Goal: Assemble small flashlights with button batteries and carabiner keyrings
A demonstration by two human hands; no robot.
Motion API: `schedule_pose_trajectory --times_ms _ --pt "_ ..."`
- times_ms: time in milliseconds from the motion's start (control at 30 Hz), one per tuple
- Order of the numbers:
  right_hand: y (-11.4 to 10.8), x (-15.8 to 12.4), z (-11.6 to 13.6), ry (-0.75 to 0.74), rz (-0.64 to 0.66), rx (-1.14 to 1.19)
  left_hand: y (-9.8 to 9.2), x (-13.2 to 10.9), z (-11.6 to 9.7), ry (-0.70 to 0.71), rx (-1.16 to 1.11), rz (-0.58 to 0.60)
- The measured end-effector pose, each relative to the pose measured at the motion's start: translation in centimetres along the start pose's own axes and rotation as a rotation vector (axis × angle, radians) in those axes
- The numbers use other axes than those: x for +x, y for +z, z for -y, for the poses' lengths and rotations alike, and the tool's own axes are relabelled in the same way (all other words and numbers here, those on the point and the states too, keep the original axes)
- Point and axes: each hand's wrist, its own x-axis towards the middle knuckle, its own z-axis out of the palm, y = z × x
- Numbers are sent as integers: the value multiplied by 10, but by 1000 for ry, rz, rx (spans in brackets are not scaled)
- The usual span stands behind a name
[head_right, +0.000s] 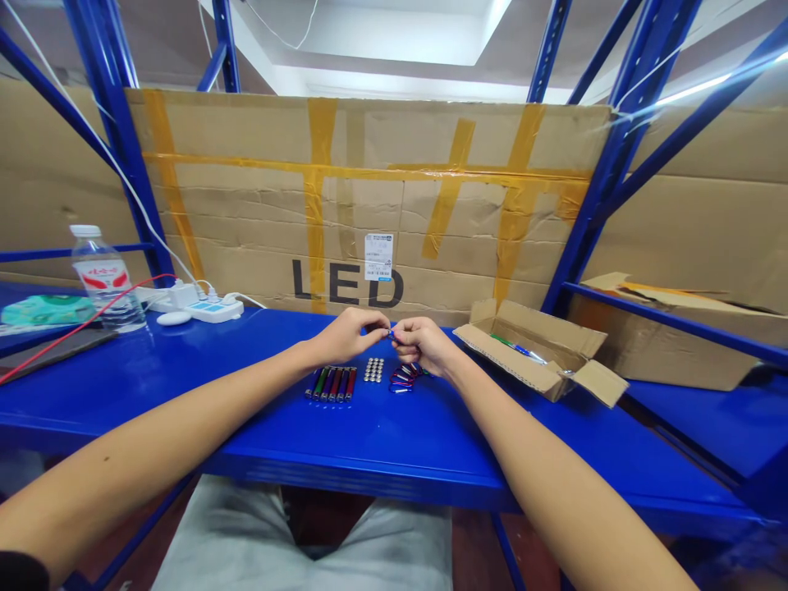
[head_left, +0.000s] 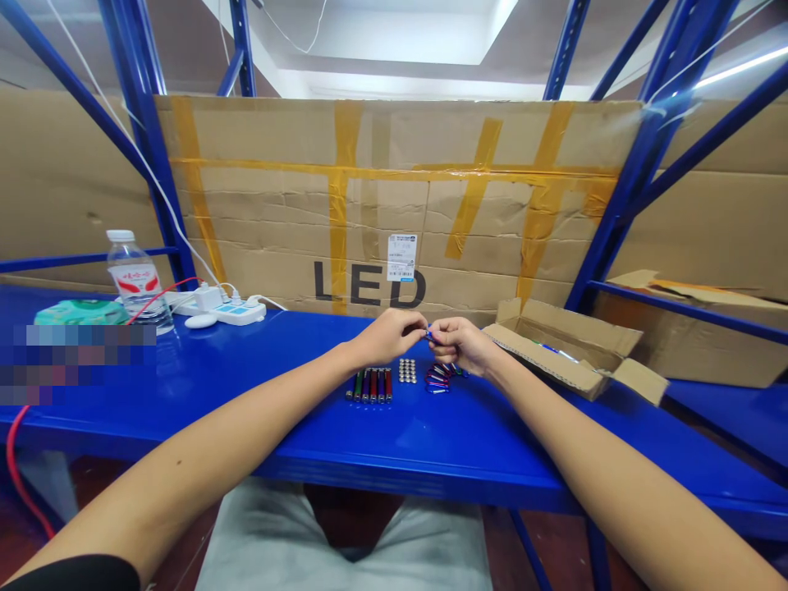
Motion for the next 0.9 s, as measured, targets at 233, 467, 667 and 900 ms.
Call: schedule_pose_trajectory --times_ms 233,467,667,900 --pt "-10 -2 4 132 77 57 4 -2 -2 108 113 36" --pt "-6 -5 9 228 90 43 6 -3 -3 161 127 50" --pt "7 -5 12 253 -69 29 7 -3 -2 139 145 32" --pt "20 -7 11 -17 -196 -186 4 -2 -1 21 -16 -54"
